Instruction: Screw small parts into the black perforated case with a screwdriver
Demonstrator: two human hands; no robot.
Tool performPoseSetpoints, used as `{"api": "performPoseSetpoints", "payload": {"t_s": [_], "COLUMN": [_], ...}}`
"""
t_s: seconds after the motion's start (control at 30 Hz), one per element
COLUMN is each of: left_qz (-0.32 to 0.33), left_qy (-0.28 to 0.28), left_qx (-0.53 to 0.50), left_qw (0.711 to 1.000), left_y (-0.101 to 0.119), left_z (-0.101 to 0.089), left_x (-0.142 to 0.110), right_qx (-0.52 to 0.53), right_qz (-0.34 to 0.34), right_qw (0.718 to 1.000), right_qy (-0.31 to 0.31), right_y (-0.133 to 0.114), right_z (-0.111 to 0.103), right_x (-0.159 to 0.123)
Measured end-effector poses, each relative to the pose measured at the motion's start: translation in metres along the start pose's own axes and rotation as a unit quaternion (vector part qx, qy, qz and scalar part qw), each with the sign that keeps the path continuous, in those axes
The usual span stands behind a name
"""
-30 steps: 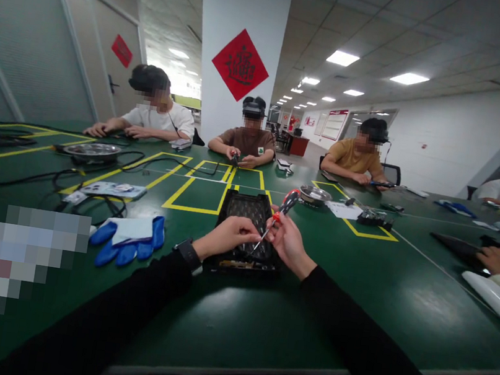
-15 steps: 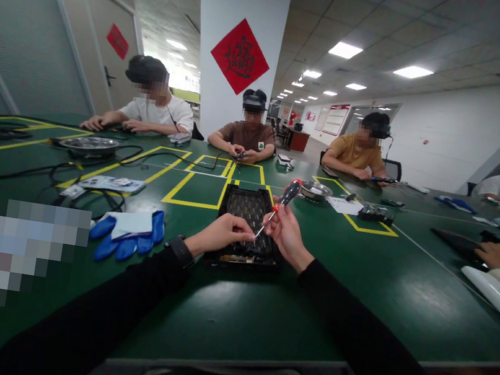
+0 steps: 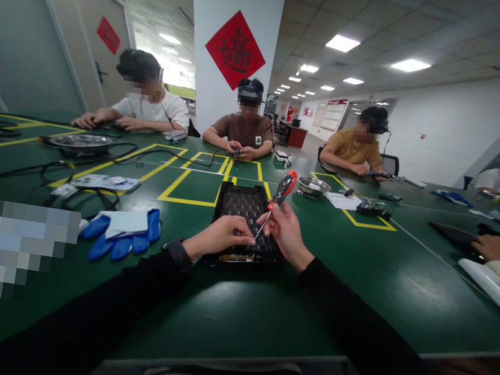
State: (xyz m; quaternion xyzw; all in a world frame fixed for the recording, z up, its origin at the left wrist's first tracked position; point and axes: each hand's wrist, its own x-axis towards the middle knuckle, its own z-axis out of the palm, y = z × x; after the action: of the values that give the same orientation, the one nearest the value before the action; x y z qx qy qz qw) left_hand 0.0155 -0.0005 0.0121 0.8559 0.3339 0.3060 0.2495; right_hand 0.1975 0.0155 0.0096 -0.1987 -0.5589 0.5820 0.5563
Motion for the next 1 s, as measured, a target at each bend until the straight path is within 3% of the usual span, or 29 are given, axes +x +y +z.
{"api": "performPoseSetpoints", "payload": {"t_s": [0.63, 1.0], "left_qz": [0.027, -0.004], "left_qy": [0.011, 0.004], "left_qx": [0.015, 0.041], "left_qw": [0.999, 0.999], "left_y": [-0.0027, -0.0053], "left_z": [0.0011, 0.0028], "left_x": [-0.0001, -0.0014], "right_qx": [0.023, 0.010], "right_qz": [0.015, 0.009], "right_qw": [1.000, 1.000], "right_qy": [0.005, 0.000], "right_y": [-0.0035, -0.0016], "right_z": [0.0006, 0.0000], "right_x": [-0.0006, 0.0001]}}
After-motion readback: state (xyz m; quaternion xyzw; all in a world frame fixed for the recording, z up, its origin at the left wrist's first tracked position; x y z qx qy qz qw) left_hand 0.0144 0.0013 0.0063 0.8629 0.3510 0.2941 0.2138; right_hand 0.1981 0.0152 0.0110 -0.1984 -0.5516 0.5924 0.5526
